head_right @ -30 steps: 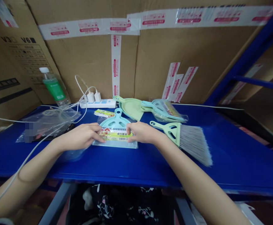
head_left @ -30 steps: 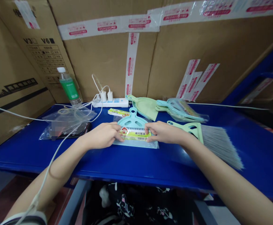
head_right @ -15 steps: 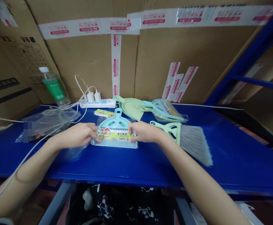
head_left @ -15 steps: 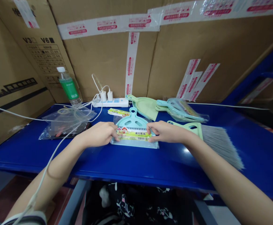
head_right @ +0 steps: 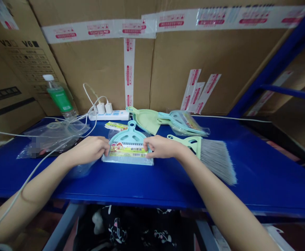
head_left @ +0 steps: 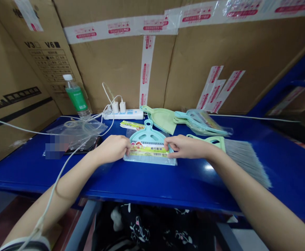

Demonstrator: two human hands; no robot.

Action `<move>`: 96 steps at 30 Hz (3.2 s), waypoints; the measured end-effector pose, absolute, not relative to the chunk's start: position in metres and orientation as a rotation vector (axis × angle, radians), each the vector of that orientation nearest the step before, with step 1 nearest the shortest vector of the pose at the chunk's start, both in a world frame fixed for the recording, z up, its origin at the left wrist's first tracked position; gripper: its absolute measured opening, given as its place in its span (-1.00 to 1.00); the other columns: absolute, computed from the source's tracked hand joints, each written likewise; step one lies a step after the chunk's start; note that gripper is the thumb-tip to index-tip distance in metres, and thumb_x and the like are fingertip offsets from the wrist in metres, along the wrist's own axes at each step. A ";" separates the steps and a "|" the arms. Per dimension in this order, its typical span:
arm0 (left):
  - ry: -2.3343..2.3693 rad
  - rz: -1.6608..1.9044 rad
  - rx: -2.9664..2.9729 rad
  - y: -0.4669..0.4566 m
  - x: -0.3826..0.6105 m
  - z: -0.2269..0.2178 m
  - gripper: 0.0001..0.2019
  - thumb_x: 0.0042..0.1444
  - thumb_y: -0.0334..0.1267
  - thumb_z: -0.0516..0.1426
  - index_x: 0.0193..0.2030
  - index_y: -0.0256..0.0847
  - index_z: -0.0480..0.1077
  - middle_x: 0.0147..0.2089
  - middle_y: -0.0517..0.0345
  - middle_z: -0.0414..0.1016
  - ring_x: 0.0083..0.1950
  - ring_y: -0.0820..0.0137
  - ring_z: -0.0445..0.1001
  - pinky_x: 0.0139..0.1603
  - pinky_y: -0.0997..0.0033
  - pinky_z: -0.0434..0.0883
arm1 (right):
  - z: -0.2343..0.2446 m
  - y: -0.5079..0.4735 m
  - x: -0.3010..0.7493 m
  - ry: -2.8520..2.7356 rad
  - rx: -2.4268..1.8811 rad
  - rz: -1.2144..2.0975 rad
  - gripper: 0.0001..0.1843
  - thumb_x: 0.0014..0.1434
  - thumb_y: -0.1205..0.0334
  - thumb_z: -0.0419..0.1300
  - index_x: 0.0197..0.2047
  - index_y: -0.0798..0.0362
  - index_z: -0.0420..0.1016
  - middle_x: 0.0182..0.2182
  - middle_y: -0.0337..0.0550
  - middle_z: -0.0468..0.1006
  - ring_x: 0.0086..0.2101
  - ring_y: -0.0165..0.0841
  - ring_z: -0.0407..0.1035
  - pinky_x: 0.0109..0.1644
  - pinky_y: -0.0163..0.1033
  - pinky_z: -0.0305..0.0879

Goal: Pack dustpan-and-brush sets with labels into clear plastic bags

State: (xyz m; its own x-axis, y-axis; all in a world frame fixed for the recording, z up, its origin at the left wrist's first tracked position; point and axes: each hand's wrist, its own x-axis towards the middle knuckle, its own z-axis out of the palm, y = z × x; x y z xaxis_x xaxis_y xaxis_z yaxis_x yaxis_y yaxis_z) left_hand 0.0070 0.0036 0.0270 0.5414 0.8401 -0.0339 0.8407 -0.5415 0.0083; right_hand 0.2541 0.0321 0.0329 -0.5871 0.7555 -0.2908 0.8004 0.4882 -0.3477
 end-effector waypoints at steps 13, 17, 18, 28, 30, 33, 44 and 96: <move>1.501 -0.118 2.782 0.005 0.009 0.024 -0.75 -0.07 -0.53 -0.04 -0.50 -0.20 0.42 -0.37 0.16 0.51 -0.27 0.33 0.46 -0.33 0.42 0.27 | 0.034 0.031 0.255 2.640 1.360 -0.645 -0.87 -0.01 0.43 0.12 -0.37 0.03 0.32 -0.61 -0.39 0.17 -0.54 -0.41 0.15 -0.39 -0.31 0.05; 1.498 -0.127 2.779 0.005 0.009 0.024 -0.75 -0.10 -0.54 -0.05 -0.50 -0.20 0.40 -0.38 0.17 0.50 -0.31 0.34 0.45 -0.36 0.42 0.24 | 0.034 0.030 0.254 2.645 1.353 -0.596 -0.86 -0.03 0.44 0.11 -0.37 0.04 0.33 -0.61 -0.38 0.18 -0.53 -0.40 0.15 -0.39 -0.31 0.05; 1.495 -0.121 2.780 0.005 0.009 0.023 -0.75 -0.11 -0.54 -0.05 -0.50 -0.20 0.40 -0.38 0.17 0.49 -0.32 0.35 0.44 -0.36 0.42 0.24 | 0.034 0.030 0.254 2.647 1.346 -0.587 -0.86 -0.03 0.45 0.11 -0.37 0.04 0.33 -0.61 -0.37 0.18 -0.53 -0.41 0.15 -0.39 -0.31 0.05; 1.484 -0.094 2.789 0.005 0.008 0.021 -0.76 -0.11 -0.53 -0.06 -0.51 -0.21 0.38 -0.39 0.16 0.49 -0.33 0.36 0.43 -0.38 0.43 0.23 | 0.034 0.029 0.253 2.648 1.320 -0.519 -0.83 -0.02 0.48 0.08 -0.37 0.02 0.30 -0.61 -0.38 0.15 -0.54 -0.41 0.12 -0.40 -0.31 0.04; 1.471 -0.086 2.802 0.005 0.008 0.020 -0.76 -0.10 -0.53 -0.06 -0.51 -0.21 0.38 -0.39 0.16 0.48 -0.34 0.36 0.42 -0.38 0.44 0.22 | 0.034 0.029 0.253 2.658 1.311 -0.526 -0.84 -0.01 0.48 0.07 -0.38 0.02 0.29 -0.62 -0.38 0.15 -0.55 -0.42 0.11 -0.40 -0.31 0.04; 1.449 -0.076 2.821 0.006 0.007 0.019 -0.75 -0.11 -0.53 -0.07 -0.50 -0.21 0.39 -0.40 0.16 0.47 -0.34 0.37 0.42 -0.39 0.44 0.22 | 0.034 0.029 0.253 2.675 1.306 -0.545 -0.85 0.00 0.47 0.05 -0.39 0.02 0.28 -0.63 -0.38 0.15 -0.56 -0.42 0.11 -0.41 -0.31 0.04; 1.429 -0.079 2.833 0.005 0.006 0.020 -0.75 -0.09 -0.53 -0.08 -0.49 -0.22 0.38 -0.38 0.14 0.47 -0.34 0.37 0.42 -0.38 0.43 0.24 | 0.033 0.030 0.254 2.709 1.298 -0.575 -0.92 0.05 0.39 0.05 -0.40 0.02 0.29 -0.63 -0.36 0.18 -0.56 -0.40 0.14 -0.42 -0.30 0.05; 1.437 -0.141 2.874 0.003 0.010 0.020 -0.76 -0.06 -0.56 -0.07 -0.49 -0.21 0.34 -0.42 0.14 0.44 -0.35 0.34 0.42 -0.35 0.41 0.28 | 0.033 0.030 0.256 2.702 1.276 -0.553 -0.88 0.03 0.40 0.04 -0.35 0.02 0.32 -0.62 -0.35 0.20 -0.55 -0.39 0.18 -0.40 -0.29 0.08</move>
State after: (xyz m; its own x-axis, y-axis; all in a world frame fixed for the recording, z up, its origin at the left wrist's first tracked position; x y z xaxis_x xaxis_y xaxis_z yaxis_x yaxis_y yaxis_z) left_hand 0.0103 0.0027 0.0199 0.5977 0.8004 -0.0449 0.7939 -0.5988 -0.1061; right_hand 0.2559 0.0304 0.0331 -0.6433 0.7259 -0.2434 0.7632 0.5826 -0.2796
